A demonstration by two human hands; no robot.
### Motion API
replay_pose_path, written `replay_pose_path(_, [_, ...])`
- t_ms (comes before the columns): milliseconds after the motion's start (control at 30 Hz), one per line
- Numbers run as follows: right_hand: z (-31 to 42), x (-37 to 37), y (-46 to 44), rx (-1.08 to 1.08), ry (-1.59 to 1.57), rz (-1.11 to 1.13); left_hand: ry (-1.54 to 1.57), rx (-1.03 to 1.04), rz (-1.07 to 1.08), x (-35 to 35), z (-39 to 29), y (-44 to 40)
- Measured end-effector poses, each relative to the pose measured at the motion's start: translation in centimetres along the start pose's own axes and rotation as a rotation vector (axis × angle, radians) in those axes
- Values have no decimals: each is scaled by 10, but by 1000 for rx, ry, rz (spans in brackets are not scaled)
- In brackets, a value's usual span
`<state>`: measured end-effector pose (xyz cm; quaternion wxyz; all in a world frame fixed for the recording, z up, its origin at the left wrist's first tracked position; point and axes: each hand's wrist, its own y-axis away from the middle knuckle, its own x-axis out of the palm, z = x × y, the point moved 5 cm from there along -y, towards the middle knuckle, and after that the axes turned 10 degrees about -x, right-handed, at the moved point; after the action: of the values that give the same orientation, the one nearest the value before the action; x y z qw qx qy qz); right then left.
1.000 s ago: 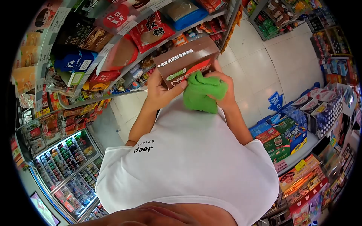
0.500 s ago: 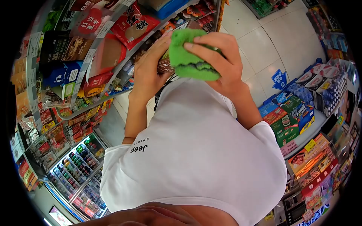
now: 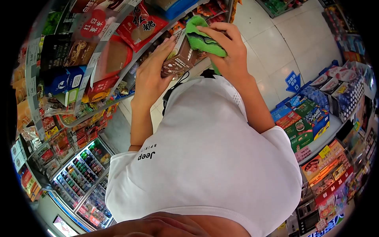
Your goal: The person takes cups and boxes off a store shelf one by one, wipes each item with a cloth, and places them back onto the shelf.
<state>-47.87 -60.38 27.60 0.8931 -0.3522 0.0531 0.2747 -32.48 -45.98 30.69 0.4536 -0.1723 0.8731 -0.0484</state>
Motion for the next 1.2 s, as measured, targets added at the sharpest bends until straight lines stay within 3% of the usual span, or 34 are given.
replay_pose_path(133, [53,2,6,-443,-13,92,13,-13,-13,-3,6,0])
replay_pose_path(167, [50,0,3,-444,-22,119,3,2,-16,-5,6,1])
replay_pose_path(267, [-1,5,-4,4,-15,-9,-3,27,-35,-6,3,-1])
replay_pose_path(400, [48,4,3,-411,-38,121,-21,51,-73,-11,7,-3])
replay_pose_path(433, [49,2,-1,-431,-41,114,-21,66,-82,-12,6,-1])
replay_pose_path(533, [9,4,-8,-35,33,-22,-76,102,-47,-13,1,-2])
replay_pose_path(567, [15,5,-4,-69,1,-38,-59,102,-63,-14,1,-3])
replay_pose_path(667, [62,3,-1,-456,-83,87,-34,113,-91,-19,4,-3])
replay_pose_path(700, [57,0,-4,-472,-99,112,-29,123,-95,-22,2,-3])
replay_pose_path(800, [13,2,-11,-38,55,-102,5,152,-130,-23,-1,-4])
replay_pose_path(933, [55,-6,3,-376,103,57,30,152,-156,-27,-3,-3])
replay_pose_path(967, [55,-5,7,-376,111,68,55,129,-137,-27,-2,-1])
replay_pose_path(1067, [11,-8,-6,-104,191,-33,127,71,-103,-25,6,-1])
replay_pose_path(1100, [-5,-15,-9,-56,265,-13,193,28,-126,-28,3,2])
replay_pose_path(1200, [-21,-41,-2,-14,245,-268,376,119,-191,-32,-2,12])
